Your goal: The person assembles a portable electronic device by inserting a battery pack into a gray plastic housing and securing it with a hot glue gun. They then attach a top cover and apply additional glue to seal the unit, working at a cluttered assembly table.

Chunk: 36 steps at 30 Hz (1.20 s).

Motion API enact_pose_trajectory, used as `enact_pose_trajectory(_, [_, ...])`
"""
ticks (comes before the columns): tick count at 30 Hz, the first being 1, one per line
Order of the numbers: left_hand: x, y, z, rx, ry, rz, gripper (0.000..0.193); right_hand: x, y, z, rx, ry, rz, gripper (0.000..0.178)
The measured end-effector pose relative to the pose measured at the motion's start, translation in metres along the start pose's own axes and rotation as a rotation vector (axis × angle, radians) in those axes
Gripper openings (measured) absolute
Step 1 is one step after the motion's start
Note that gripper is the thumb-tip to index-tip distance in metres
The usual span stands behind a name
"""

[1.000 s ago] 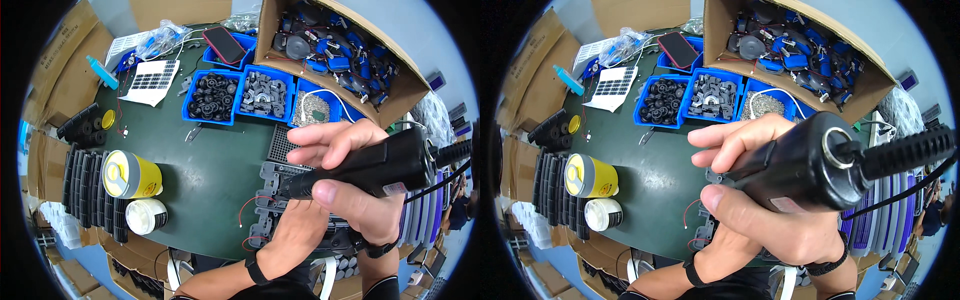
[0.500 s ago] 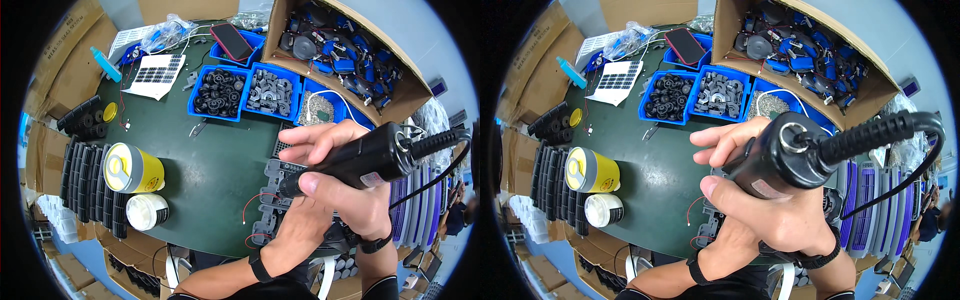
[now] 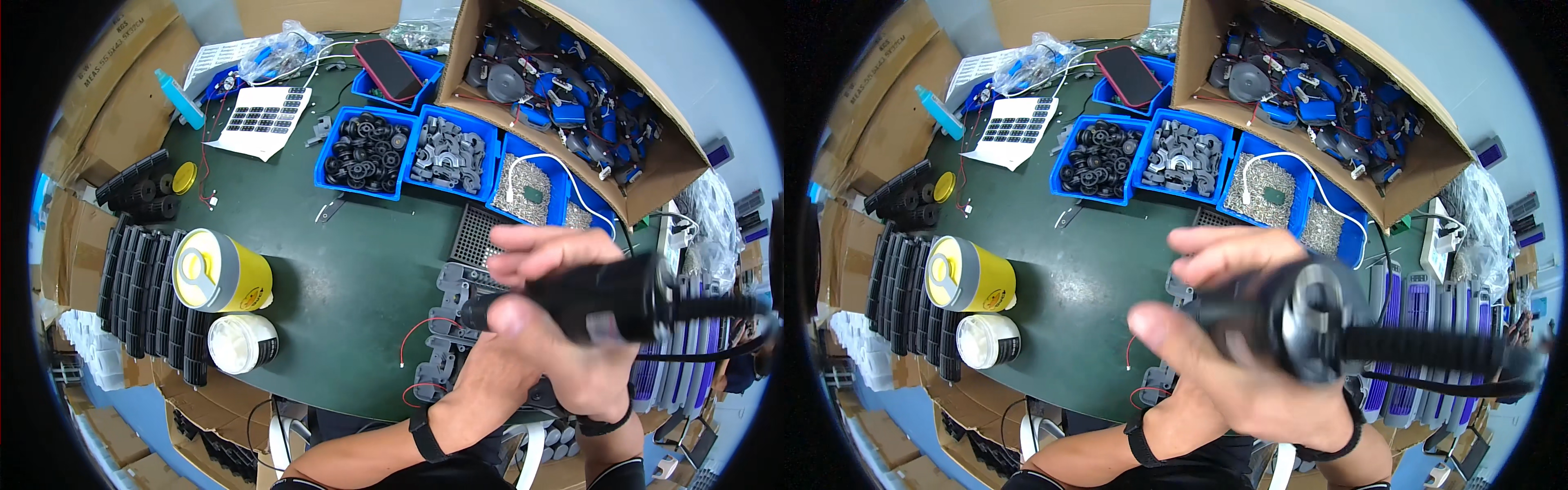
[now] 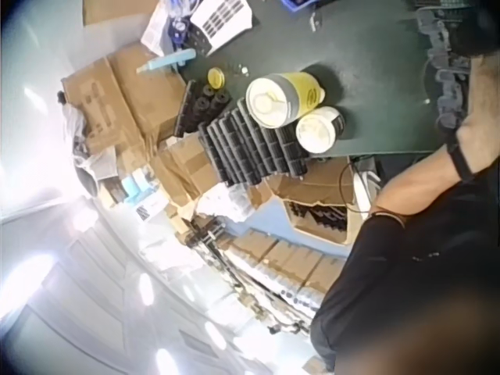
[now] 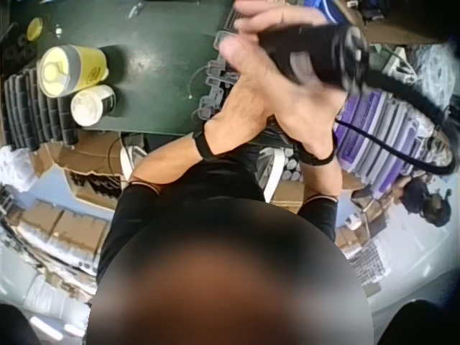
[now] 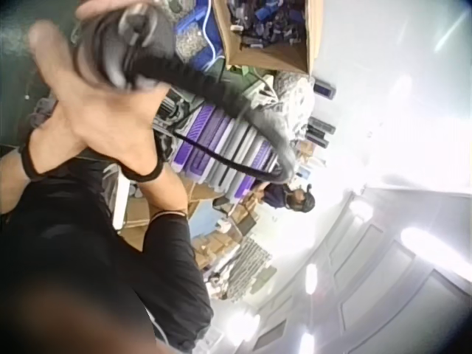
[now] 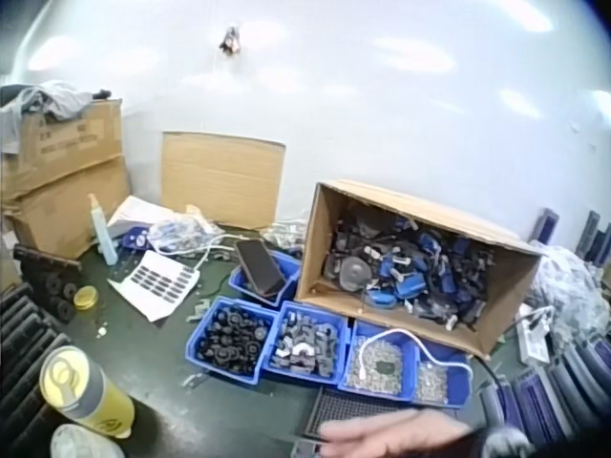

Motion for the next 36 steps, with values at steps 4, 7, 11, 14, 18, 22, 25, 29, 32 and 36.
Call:
enact_pose_trajectory(4, [-0.006,-0.003,-0.002,-0.075,0.105,0.015,0.044,0.009,0.007,0.013,0.096,0.039,0.361,0.037])
enact_pose_trajectory(7, [-0.009,-0.004,0.006,-0.121,0.214,0.011,0.039,0.014,0.001,-0.008,-0.052,0.081,-0.069,0.037])
enact_pose_trajectory(11, [-0.011,-0.005,0.009,-0.165,0.293,-0.001,0.033,0.017,-0.007,-0.006,-0.106,-0.008,-0.117,0.039])
enact_pose_trajectory(14, [-0.017,-0.006,0.002,-0.198,0.303,0.013,0.029,0.013,0.003,0.014,0.122,0.003,0.368,0.04])
enact_pose_trajectory(18, [-0.015,-0.01,0.009,-0.23,0.372,-0.018,0.024,0.006,-0.004,0.005,0.114,-0.094,0.093,0.036])
enact_pose_trajectory(22, [-0.016,-0.009,0.009,-0.236,0.373,-0.046,0.02,0.003,-0.002,0.008,0.114,-0.086,0.14,0.031])
enact_pose_trajectory(25, [-0.015,-0.006,0.013,-0.093,0.319,0.058,0.018,0.004,0.001,0.002,0.105,-0.063,0.169,0.03])
enact_pose_trajectory(29, [-0.011,-0.003,0.009,-0.02,0.176,0.005,0.017,0.001,0.004,0.002,0.083,-0.037,0.22,0.028])
enact_pose_trajectory(32, [-0.008,-0.003,0.006,-0.049,0.128,-0.04,0.017,-0.002,0.005,0.001,0.03,0.001,0.247,0.029])
enact_pose_trajectory(36, [-0.006,-0.005,0.002,-0.09,0.192,-0.014,0.019,-0.004,0.01,0.004,0.057,-0.034,0.332,0.029])
Point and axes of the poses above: each hand's wrist, its own y-axis towards the middle knuckle, its own x-axis out of the back of the hand, z = x × y, the point moved 5 cm from there along y, towards the middle knuckle, and after that the axes turned 14 degrees about -z, right-handed, at the moved point
